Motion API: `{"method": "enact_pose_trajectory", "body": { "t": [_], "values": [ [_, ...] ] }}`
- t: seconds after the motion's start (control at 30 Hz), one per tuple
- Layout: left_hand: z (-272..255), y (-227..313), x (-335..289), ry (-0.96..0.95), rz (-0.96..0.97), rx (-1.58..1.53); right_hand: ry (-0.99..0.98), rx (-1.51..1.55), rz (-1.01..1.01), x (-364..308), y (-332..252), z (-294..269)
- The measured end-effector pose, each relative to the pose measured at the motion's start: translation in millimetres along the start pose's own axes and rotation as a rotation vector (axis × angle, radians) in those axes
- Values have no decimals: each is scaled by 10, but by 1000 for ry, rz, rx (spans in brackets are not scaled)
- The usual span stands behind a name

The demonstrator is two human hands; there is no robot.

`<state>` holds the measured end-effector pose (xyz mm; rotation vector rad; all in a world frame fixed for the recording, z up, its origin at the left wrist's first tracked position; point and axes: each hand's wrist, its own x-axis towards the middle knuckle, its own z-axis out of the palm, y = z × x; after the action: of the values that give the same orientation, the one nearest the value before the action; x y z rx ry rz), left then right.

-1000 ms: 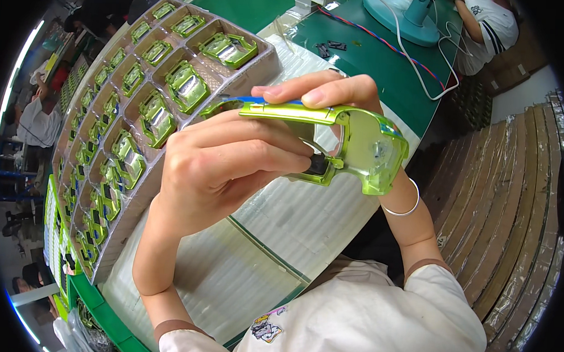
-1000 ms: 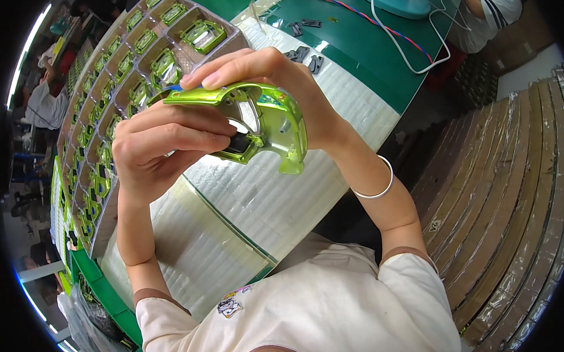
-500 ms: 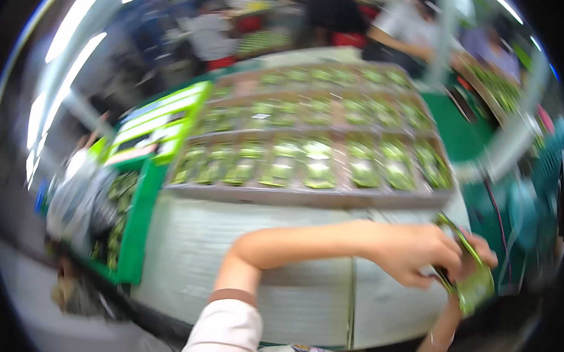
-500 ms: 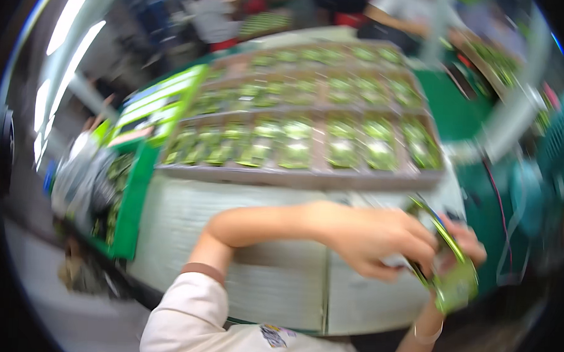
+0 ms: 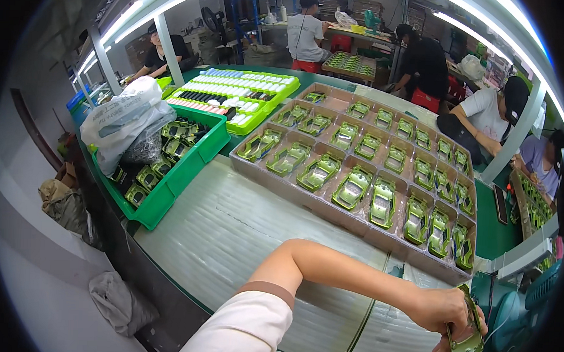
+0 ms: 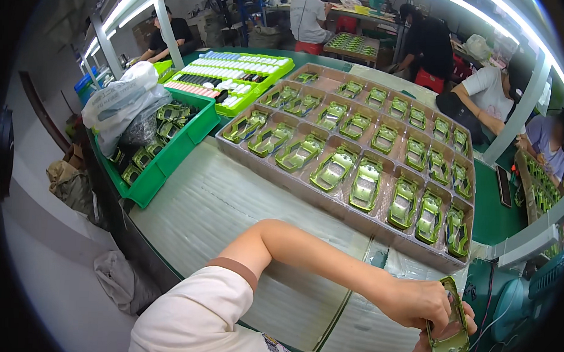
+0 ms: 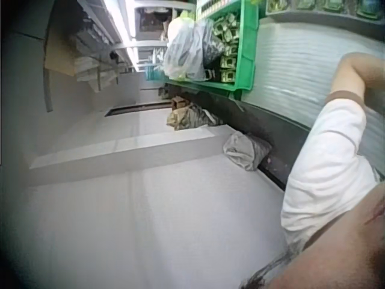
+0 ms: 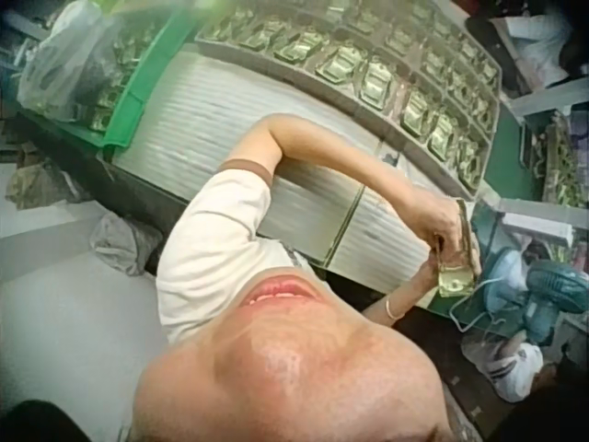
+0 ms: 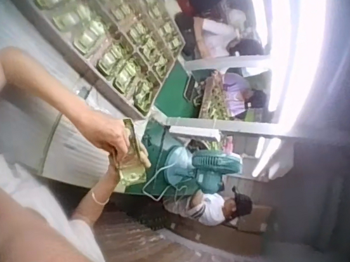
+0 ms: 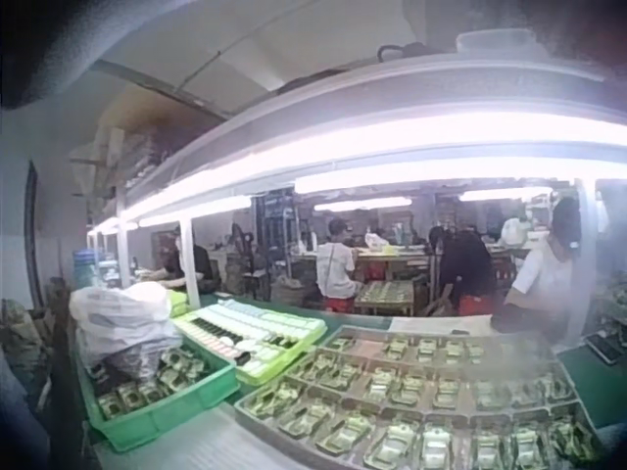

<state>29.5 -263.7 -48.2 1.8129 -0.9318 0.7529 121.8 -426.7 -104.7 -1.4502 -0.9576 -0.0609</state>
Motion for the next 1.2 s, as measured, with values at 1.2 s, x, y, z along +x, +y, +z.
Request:
{"method": "enact_pose_trajectory", "body": {
  "t": [1.2],
  "values": [
    [216,-154,-93,187,-712,-1291,74,119,-324,240,190,174]
  ]
}}
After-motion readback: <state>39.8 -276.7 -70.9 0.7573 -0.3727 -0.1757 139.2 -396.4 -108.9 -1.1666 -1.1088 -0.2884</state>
